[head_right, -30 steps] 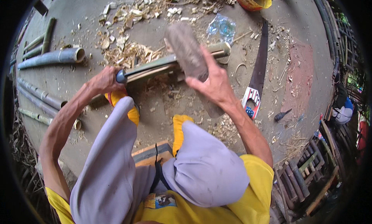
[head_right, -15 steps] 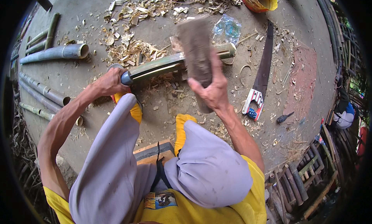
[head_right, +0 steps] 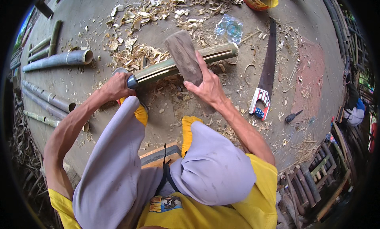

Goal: The person splits bamboo stalks by striking a blade with a wooden piece, measures a stalk with a tape measure, and saws through a section of bamboo.

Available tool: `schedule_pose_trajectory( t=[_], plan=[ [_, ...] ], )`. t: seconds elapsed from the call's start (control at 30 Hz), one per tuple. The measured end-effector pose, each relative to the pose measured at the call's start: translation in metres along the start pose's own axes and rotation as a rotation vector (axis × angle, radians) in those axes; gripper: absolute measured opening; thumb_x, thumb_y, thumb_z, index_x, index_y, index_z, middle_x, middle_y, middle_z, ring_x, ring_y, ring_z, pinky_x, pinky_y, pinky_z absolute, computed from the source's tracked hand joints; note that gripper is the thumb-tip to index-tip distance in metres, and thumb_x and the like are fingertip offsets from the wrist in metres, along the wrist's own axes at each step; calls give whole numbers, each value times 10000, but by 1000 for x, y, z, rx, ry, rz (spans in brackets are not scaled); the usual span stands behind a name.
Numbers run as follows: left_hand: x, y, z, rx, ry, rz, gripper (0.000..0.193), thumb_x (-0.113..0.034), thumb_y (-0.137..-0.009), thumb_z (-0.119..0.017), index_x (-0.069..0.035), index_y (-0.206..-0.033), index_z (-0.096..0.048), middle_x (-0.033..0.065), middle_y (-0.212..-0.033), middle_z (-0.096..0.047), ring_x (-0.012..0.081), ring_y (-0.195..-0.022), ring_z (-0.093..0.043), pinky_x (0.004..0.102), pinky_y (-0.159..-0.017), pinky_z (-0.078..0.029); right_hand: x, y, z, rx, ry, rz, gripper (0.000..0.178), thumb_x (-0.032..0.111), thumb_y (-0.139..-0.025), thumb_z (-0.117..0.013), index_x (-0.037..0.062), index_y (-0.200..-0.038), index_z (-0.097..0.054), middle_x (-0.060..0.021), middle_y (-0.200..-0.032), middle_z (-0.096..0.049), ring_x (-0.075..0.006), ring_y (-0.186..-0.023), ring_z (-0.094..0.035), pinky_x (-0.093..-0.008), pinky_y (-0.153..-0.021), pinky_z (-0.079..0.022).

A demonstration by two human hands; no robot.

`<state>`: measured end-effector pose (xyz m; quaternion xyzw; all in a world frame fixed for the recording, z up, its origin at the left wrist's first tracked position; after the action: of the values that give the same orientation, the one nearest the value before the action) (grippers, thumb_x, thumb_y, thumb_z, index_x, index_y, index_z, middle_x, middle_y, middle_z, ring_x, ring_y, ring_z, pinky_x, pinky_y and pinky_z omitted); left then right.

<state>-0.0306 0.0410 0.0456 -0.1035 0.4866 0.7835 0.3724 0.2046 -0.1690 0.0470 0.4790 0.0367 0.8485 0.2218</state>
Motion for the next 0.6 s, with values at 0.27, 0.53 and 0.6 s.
schedule_pose_trajectory(
  t=[0.27,0.53,0.6],
  plan=[
    [-12,1,7,-2,-43,25,319,-174,-648,-738,25,-862,-608,172,-758,-646,286,-707,-636,385,-675,-491,18,23,-13,-588,-271,361,920,250,-737,-705,144,-1462,-147,-208,-1276,-498,-309,-1041,-586,-405,-897,-486],
    [-39,24,15,-72,-275,77,364,-169,-706,-671,12,-977,-508,233,-799,-628,379,-772,-636,453,-687,-509,-14,77,-21,-427,-166,-85,913,196,-718,-703,122,-1462,-180,-271,-1301,-458,-392,-1165,-495,-408,-961,-421],
    [-49,30,21,-12,-263,30,404,-205,-754,-688,1,-1013,-455,229,-809,-595,405,-811,-589,475,-712,-454,-42,104,-33,-521,-41,-144,941,226,-716,-718,104,-1463,-159,-316,-1257,-469,-437,-1113,-522,-431,-924,-446]
  ],
)
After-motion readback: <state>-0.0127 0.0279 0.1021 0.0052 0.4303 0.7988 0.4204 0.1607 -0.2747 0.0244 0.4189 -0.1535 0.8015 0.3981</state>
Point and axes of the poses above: each hand's wrist, its own y-axis away from the middle knuckle, its own z-axis out of the back of the hand, x = y × z, the point moved 1 cm from there along -y, towards the middle knuckle
